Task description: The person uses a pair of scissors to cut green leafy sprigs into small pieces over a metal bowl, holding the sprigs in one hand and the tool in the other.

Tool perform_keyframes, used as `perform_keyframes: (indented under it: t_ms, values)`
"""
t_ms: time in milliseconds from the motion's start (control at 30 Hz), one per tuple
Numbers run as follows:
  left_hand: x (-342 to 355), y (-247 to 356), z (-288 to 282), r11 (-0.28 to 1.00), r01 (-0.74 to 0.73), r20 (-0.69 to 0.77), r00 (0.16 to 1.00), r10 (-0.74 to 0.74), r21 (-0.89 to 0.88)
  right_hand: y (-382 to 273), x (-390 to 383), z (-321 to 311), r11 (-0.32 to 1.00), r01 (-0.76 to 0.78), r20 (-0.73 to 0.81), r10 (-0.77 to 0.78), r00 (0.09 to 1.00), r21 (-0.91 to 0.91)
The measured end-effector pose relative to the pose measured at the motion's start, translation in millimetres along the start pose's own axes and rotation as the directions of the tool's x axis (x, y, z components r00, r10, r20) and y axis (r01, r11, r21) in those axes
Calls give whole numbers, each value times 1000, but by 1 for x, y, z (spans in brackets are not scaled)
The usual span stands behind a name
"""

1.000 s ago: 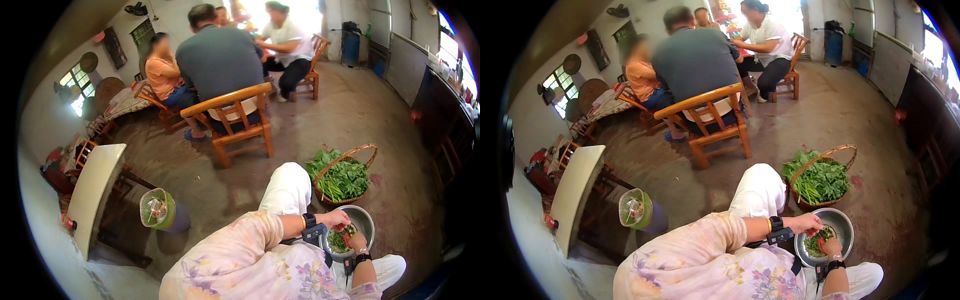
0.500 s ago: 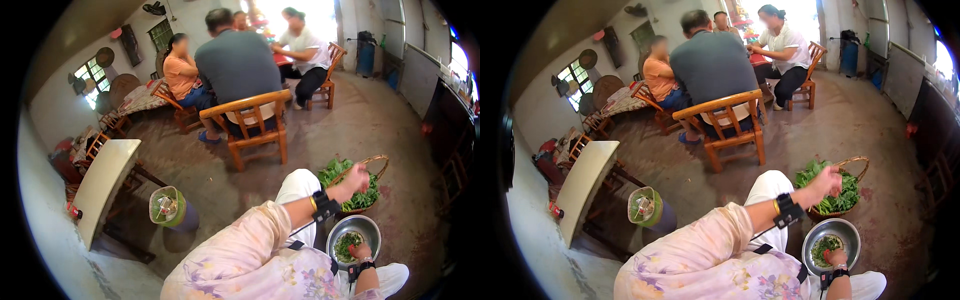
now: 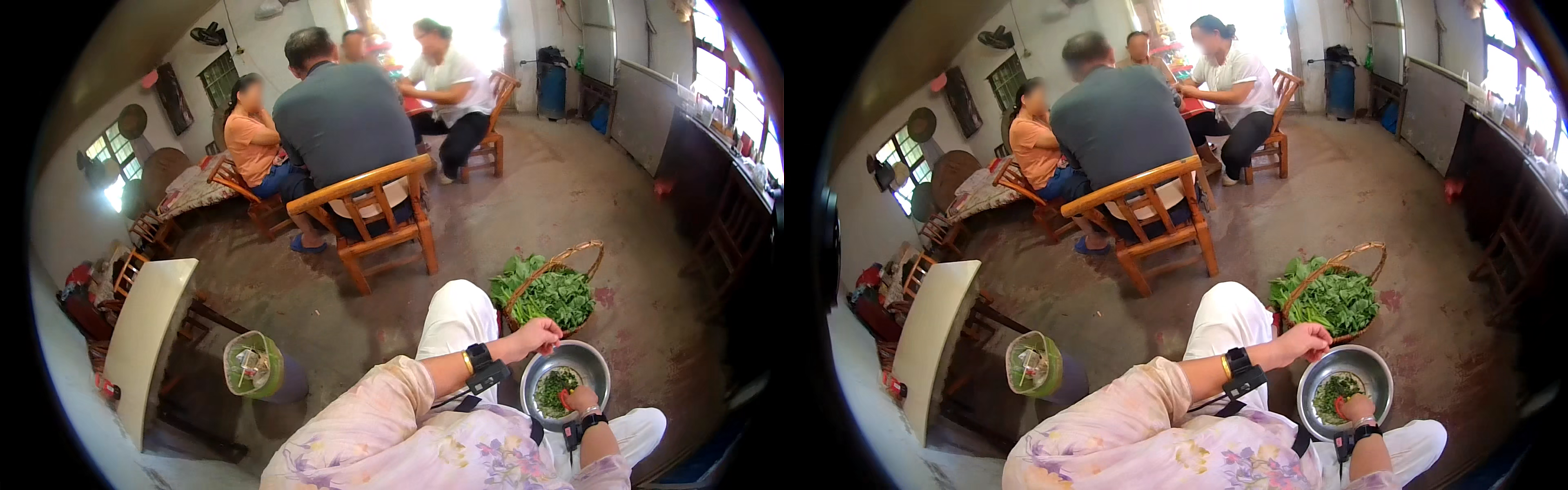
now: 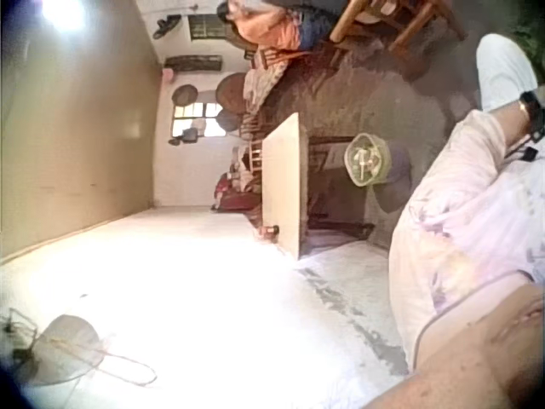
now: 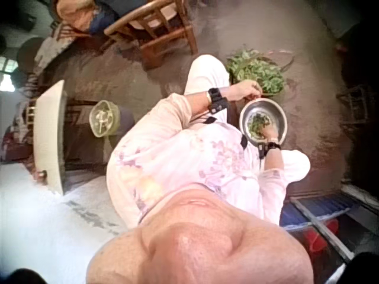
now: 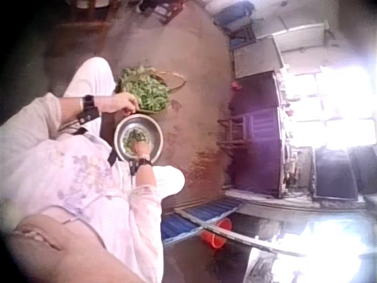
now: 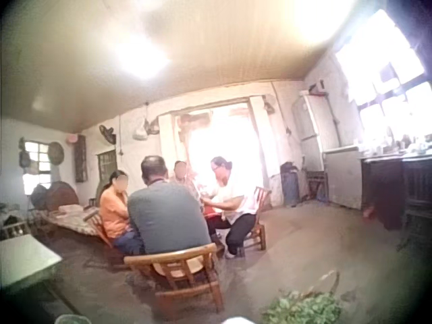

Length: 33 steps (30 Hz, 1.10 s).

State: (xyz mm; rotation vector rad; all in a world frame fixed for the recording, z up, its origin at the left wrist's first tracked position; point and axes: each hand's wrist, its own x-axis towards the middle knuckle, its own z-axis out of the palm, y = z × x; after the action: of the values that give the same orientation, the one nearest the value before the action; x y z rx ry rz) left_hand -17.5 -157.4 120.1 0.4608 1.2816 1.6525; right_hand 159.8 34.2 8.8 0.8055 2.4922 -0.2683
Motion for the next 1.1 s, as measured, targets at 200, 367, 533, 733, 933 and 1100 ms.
perform_keyframes:
  t_ms: [200, 367, 533, 733, 933, 1100]
  values:
    - [-8, 2, 7, 999, 26, 72, 997, -27, 19, 0, -13, -11, 999, -13, -42, 14, 999, 32]
    - [-11, 7, 10, 1000, 22, 85, 996, -24, 16, 7, -5, 1, 999, -46, -50, 47, 998, 24]
    - [-17, 10, 17, 999, 34, 121, 992, -32, -18, 17, 2, 9, 1000, -18, -66, 19, 998, 8]
    - [-18, 24, 26, 1000, 17, 113, 993, -18, 4, 12, -1, -10, 1000, -8, -84, 7, 996, -8]
    - [0, 19, 33, 998, 45, 152, 987, -52, 45, 12, -5, -14, 1000, 4, -82, -3, 997, 17]
    - [2, 14, 43, 994, 76, 159, 983, -88, 81, 14, -5, -5, 997, 56, -73, -53, 996, 43]
